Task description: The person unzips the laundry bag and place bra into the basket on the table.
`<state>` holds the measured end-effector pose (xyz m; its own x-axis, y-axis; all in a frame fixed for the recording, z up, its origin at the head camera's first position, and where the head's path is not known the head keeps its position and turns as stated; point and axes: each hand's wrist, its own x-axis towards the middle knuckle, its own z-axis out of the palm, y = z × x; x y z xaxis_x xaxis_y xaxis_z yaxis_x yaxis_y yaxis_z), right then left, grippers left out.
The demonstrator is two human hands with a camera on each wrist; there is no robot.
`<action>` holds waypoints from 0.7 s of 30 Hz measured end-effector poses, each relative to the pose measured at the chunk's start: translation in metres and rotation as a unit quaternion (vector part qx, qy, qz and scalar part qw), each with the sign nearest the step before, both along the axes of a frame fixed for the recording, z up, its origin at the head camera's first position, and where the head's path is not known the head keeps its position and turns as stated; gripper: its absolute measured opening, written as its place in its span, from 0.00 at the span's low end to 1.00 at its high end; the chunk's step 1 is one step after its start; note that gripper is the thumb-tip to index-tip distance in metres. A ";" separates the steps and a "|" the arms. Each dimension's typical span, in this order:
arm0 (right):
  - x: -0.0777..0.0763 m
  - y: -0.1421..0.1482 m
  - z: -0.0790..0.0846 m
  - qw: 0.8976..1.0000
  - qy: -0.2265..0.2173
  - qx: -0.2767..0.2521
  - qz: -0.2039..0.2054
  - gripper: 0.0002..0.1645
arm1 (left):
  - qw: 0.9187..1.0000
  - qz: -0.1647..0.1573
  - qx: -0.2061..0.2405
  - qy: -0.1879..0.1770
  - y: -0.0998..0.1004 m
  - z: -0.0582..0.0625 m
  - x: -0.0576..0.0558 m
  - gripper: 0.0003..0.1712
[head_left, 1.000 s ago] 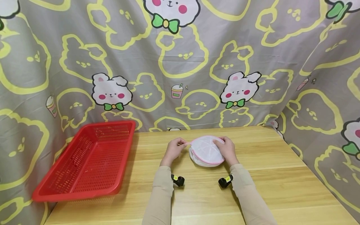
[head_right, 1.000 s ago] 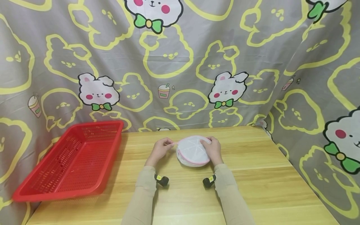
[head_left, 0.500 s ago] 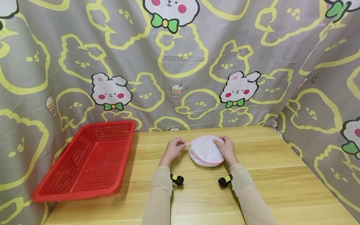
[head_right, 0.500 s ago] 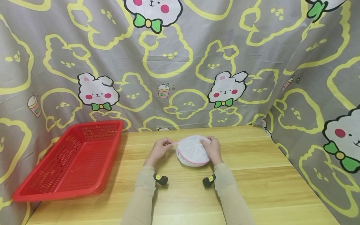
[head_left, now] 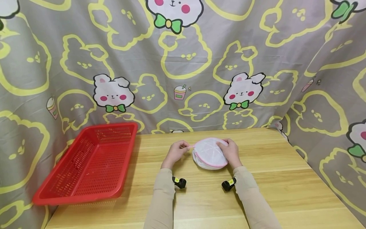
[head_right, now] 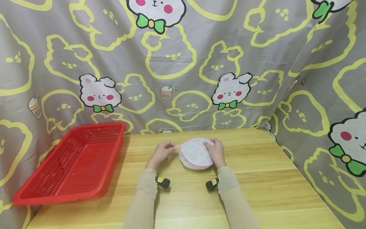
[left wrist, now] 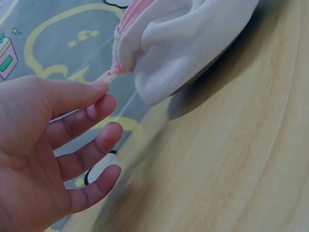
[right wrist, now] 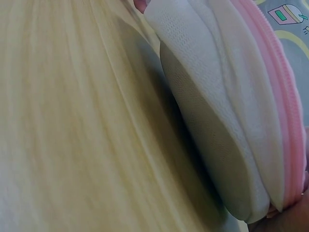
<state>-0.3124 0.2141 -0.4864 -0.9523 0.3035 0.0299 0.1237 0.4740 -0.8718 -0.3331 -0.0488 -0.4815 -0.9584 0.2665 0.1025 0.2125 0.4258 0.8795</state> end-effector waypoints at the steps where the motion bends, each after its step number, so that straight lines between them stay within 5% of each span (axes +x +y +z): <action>1: 0.001 0.000 0.001 1.000 0.001 0.001 0.000 0.28 | 1.000 -0.001 -0.001 -0.002 0.000 0.000 0.000 0.04; 21: 0.001 0.002 0.003 1.000 -0.017 0.007 0.006 0.30 | 1.000 -0.003 -0.005 -0.020 0.000 0.003 0.001 0.05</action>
